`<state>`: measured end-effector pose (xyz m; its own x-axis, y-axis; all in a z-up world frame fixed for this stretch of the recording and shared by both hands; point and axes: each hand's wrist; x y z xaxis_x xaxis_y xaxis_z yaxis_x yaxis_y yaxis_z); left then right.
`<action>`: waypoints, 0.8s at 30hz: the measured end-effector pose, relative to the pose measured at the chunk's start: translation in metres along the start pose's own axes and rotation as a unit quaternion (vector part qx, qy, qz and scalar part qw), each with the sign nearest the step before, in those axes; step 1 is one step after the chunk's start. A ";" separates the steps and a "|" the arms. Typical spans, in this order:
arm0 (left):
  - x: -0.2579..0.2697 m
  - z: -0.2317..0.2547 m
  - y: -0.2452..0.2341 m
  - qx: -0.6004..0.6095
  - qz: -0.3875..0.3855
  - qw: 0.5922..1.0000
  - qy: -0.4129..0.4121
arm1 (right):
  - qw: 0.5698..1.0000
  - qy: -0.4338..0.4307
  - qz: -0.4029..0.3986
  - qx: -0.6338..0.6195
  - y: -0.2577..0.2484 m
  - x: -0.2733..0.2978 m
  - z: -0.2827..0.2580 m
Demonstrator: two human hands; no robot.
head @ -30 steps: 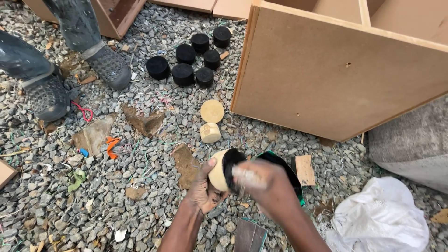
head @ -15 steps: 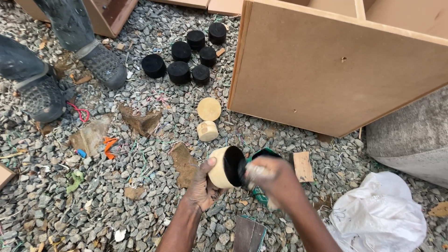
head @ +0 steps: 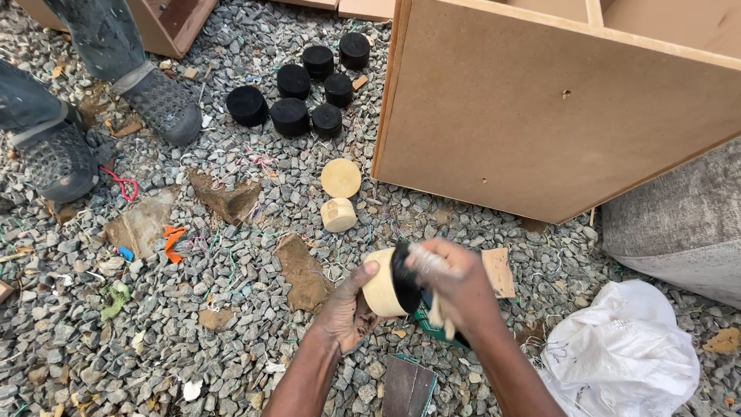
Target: The person paints small cylindrical wooden pieces black using a cloth dipped in paint. They hold each piece in one hand and apply paint with the other, then place the finished pieces on the ground.
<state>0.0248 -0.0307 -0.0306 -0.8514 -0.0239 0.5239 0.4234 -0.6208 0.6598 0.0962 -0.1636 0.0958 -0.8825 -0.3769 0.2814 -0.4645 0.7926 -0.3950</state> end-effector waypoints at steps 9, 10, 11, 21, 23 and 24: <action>0.002 0.007 0.006 -0.101 0.054 0.993 -0.023 | 1.000 0.005 0.004 -0.016 0.004 -0.002 -0.005; 0.005 0.008 0.011 -0.102 0.052 0.993 -0.027 | 1.000 0.008 0.007 -0.016 -0.001 -0.013 0.009; 0.008 0.008 0.016 -0.104 0.056 0.992 -0.041 | 0.998 -0.022 0.052 -0.034 -0.008 -0.023 0.023; -0.028 -0.022 0.000 -0.104 0.052 0.993 -0.011 | 0.967 0.059 -0.027 0.248 -0.034 -0.057 0.113; -0.029 -0.023 -0.002 -0.078 0.051 0.996 -0.014 | 0.961 0.062 -0.050 0.264 -0.035 -0.074 0.144; -0.028 -0.024 -0.003 -0.052 0.050 0.997 -0.019 | 0.955 0.066 -0.074 0.279 -0.035 -0.082 0.160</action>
<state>0.0399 -0.0470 -0.0606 -0.7933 -0.0611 0.6058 0.4698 -0.6943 0.5452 0.1728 -0.2375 -0.0535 -0.8043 -0.3714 0.4638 -0.5830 0.3420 -0.7370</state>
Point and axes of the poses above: each hand's wrist, its own x-axis away from the middle knuckle, its own y-axis out of the palm, z = x × y, and after that the axes turned 7 degrees about -y, right-handed
